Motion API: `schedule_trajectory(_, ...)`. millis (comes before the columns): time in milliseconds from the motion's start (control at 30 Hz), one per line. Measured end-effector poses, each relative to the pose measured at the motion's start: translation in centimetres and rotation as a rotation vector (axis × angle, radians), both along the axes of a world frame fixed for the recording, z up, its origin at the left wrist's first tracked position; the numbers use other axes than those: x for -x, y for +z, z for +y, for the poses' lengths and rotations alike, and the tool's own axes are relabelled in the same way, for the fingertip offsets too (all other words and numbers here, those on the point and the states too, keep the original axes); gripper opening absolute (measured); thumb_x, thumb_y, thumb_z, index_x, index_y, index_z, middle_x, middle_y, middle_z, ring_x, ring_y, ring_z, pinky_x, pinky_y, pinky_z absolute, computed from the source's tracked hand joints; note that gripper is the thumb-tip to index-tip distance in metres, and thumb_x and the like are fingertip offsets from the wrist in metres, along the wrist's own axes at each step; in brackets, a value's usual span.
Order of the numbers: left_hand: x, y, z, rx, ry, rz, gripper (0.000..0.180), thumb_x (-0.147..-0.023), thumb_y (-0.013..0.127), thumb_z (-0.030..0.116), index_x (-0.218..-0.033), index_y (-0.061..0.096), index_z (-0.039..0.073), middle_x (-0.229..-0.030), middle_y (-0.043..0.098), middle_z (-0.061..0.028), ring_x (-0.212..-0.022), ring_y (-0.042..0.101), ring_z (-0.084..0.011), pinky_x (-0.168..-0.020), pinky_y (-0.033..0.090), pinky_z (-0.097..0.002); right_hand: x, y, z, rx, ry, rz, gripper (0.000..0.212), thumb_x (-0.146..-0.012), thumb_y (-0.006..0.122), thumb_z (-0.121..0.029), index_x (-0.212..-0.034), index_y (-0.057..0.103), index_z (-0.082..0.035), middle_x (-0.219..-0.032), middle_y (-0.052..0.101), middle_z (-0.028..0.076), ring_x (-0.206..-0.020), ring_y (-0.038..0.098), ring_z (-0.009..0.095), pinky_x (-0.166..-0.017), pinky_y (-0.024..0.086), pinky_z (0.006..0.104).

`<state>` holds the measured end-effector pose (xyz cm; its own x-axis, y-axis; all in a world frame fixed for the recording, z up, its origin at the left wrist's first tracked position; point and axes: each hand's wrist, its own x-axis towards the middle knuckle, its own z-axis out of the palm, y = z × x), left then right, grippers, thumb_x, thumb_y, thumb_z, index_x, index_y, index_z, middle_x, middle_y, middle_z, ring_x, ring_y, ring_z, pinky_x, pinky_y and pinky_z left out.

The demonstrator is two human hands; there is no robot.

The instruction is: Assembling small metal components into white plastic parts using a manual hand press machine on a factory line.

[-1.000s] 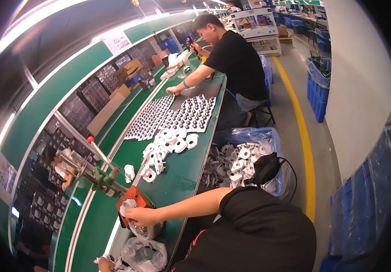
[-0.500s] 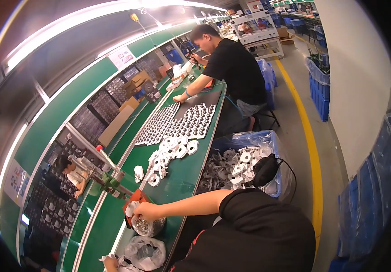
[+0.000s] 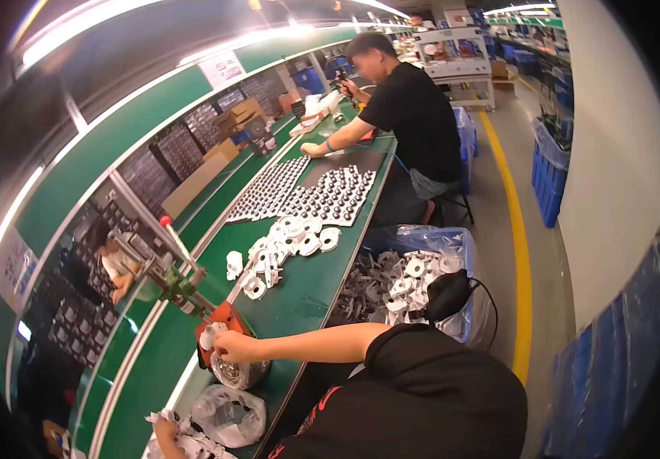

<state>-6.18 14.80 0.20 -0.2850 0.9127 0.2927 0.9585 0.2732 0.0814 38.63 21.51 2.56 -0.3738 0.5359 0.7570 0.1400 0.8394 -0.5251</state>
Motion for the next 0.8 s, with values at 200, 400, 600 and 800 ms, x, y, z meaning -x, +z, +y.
schedule_trajectory(200, -5.8, 3.4, -0.5, 0.134, 0.068, 0.009, 0.047, -0.067, 0.066, 0.032, -0.088, 0.064, -0.010, -0.093, 0.061, -0.0314, -0.095, 0.061, -0.0412, -0.083, 0.048, -0.0435, -2.9, 1.9, -3.1, 0.052, -0.025, -0.025, 0.005, -0.070, 0.062, -0.004, -0.071, 0.060, 0.000, -0.082, 0.058, 0.017, -0.079, 0.059, 0.031, -0.072, 0.047, 0.0389)
schedule_trajectory(400, -12.8, 5.8, 1.0, 0.189, 0.112, -0.035, 0.041, -0.065, 0.070, 0.027, -0.087, 0.066, -0.007, -0.095, 0.063, -0.0274, -0.096, 0.062, -0.0377, -0.080, 0.050, -0.0402, -5.2, 0.5, -2.5, -0.062, -0.077, 0.148, 0.005, -0.070, 0.060, -0.004, -0.073, 0.061, 0.000, -0.084, 0.059, 0.016, -0.081, 0.058, 0.032, -0.072, 0.046, 0.0394)
schedule_trajectory(600, -6.6, 0.5, 3.5, 0.110, 0.167, 0.011, 0.042, -0.066, 0.067, 0.028, -0.088, 0.066, -0.008, -0.095, 0.063, -0.0283, -0.095, 0.063, -0.0370, -0.079, 0.050, -0.0406, -4.6, 2.3, -4.7, -0.027, -0.075, 0.035, 0.007, -0.068, 0.060, -0.005, -0.074, 0.064, -0.004, -0.076, 0.064, 0.014, -0.073, 0.062, 0.031, -0.067, 0.048, 0.0385)
schedule_trajectory(800, -9.2, 1.1, 2.9, -0.021, 0.133, 0.012, 0.041, -0.066, 0.063, 0.024, -0.093, 0.063, -0.007, -0.095, 0.063, -0.0288, -0.092, 0.062, -0.0406, -0.079, 0.049, -0.0440, -4.2, 1.7, -4.6, 0.015, -0.054, 0.035, 0.009, -0.070, 0.060, -0.008, -0.077, 0.066, -0.004, -0.075, 0.064, 0.014, -0.070, 0.062, 0.032, -0.067, 0.049, 0.0397)
